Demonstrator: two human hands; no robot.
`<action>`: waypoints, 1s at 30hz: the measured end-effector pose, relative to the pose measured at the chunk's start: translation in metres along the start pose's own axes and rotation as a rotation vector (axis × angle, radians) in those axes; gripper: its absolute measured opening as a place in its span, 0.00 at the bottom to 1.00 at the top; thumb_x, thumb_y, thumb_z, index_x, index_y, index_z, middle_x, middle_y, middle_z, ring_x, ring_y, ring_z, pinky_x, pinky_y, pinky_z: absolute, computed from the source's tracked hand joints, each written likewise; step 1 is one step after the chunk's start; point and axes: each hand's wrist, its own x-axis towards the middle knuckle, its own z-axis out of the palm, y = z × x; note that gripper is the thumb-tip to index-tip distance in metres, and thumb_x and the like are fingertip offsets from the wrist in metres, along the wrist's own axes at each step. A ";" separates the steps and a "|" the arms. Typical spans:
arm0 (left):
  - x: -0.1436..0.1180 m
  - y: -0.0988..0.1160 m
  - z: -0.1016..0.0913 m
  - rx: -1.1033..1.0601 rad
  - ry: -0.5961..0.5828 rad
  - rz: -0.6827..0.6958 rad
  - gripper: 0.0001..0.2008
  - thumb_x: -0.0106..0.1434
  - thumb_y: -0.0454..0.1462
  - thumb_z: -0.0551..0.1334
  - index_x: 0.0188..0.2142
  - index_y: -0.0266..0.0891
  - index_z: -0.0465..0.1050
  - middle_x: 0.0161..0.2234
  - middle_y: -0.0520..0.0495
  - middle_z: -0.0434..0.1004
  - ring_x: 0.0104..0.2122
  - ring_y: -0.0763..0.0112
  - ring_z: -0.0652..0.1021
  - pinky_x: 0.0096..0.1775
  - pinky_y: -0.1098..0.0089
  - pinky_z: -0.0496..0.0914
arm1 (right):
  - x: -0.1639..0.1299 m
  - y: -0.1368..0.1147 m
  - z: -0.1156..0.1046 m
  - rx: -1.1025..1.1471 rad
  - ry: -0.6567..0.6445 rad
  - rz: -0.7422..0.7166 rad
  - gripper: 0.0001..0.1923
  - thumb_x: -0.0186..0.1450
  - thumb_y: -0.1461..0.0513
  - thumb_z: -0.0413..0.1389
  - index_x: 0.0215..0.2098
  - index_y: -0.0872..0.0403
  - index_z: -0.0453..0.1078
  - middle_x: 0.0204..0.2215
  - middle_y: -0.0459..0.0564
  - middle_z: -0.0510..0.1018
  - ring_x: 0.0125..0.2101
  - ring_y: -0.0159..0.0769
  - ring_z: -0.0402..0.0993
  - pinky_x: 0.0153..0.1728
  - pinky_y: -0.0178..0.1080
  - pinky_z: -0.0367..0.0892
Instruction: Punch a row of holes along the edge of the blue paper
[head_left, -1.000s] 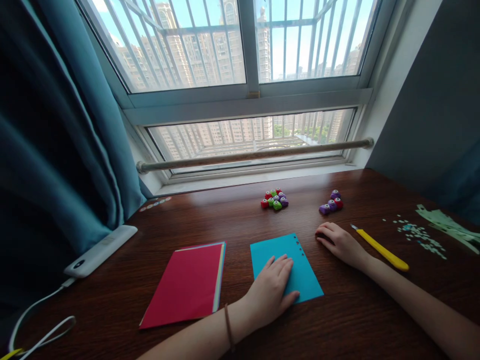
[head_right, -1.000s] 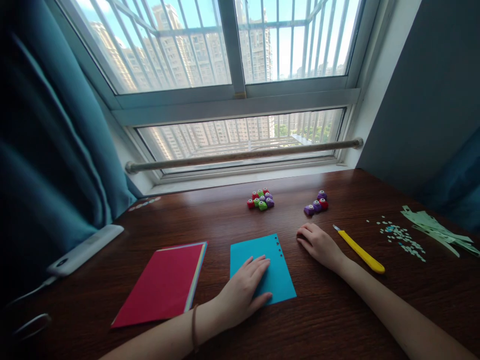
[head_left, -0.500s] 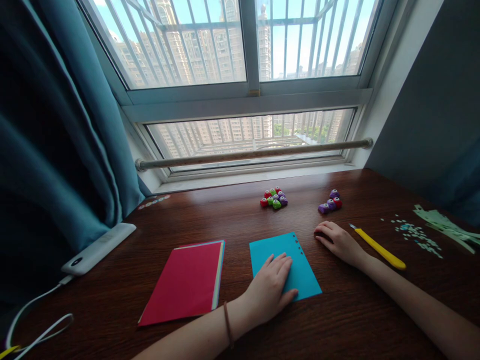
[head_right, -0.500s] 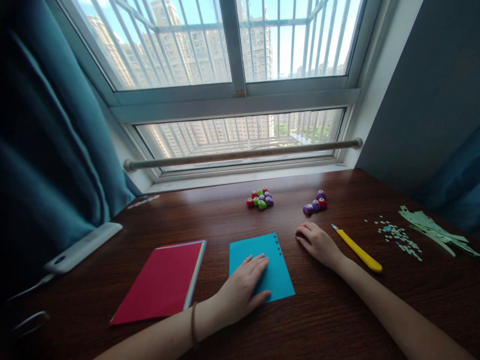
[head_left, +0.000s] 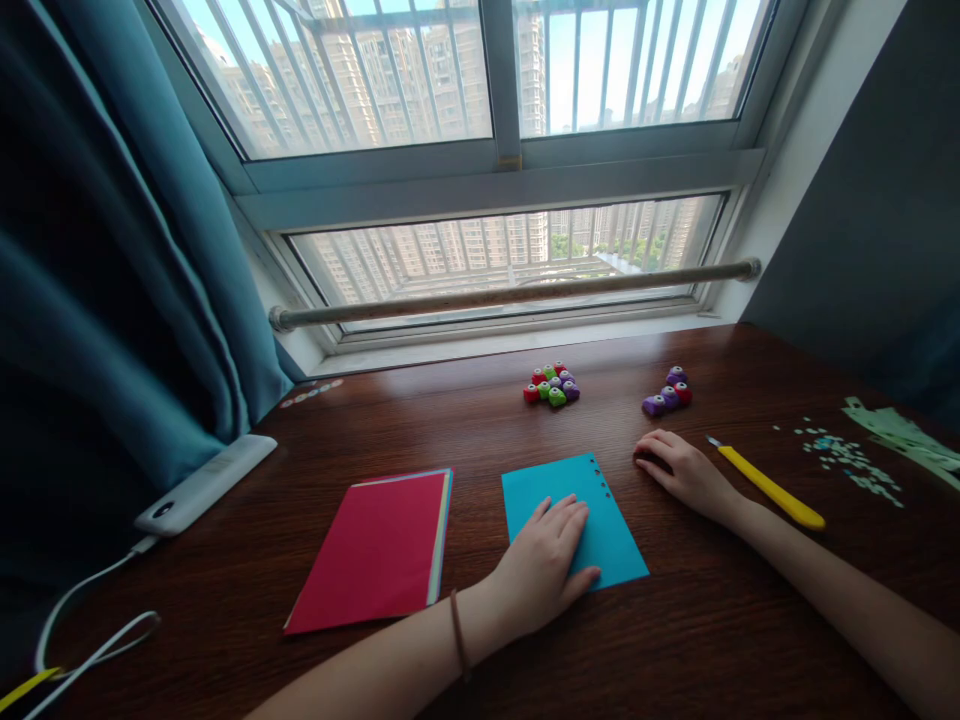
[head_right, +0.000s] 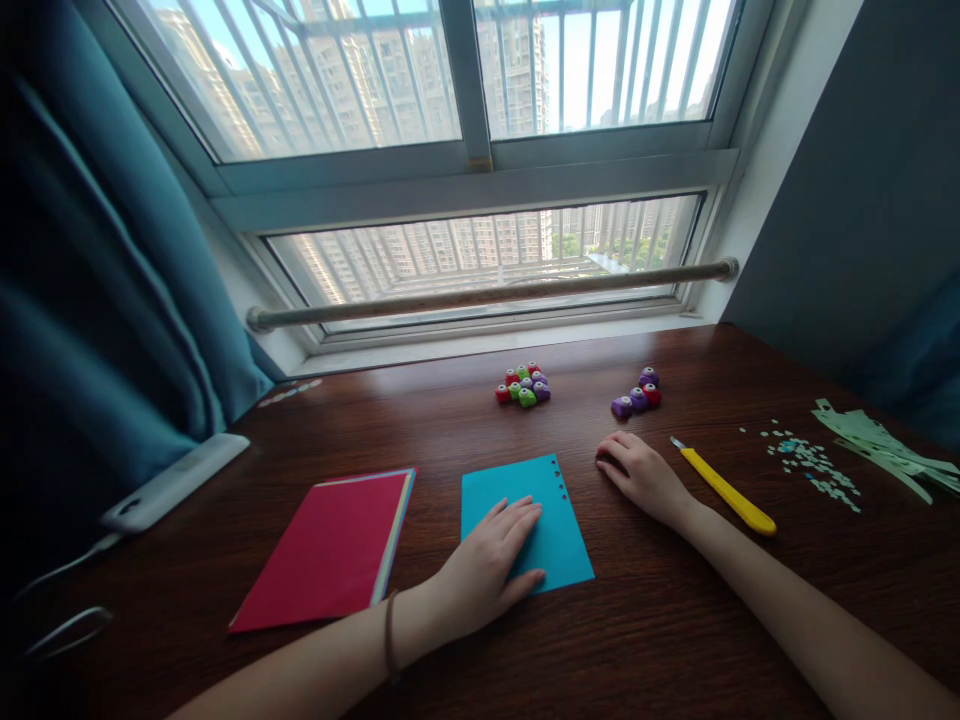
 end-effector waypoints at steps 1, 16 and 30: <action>0.000 0.000 0.000 -0.001 -0.002 -0.001 0.29 0.61 0.42 0.57 0.58 0.33 0.52 0.58 0.37 0.59 0.59 0.58 0.58 0.58 0.53 0.53 | 0.000 0.000 0.000 0.002 -0.001 -0.001 0.06 0.64 0.62 0.50 0.38 0.52 0.66 0.37 0.50 0.70 0.40 0.39 0.67 0.43 0.42 0.65; 0.000 -0.001 0.000 -0.001 -0.002 0.002 0.28 0.62 0.43 0.55 0.58 0.33 0.52 0.58 0.37 0.59 0.59 0.58 0.57 0.58 0.53 0.53 | 0.000 0.002 0.001 0.007 0.006 0.001 0.05 0.64 0.61 0.50 0.38 0.52 0.66 0.37 0.50 0.70 0.39 0.39 0.67 0.42 0.41 0.64; 0.000 -0.002 0.001 0.011 -0.002 0.005 0.28 0.62 0.43 0.56 0.58 0.33 0.52 0.58 0.37 0.59 0.59 0.59 0.57 0.59 0.54 0.53 | 0.001 0.003 0.001 0.021 0.011 0.000 0.05 0.63 0.62 0.50 0.37 0.52 0.66 0.37 0.50 0.70 0.39 0.39 0.67 0.42 0.41 0.64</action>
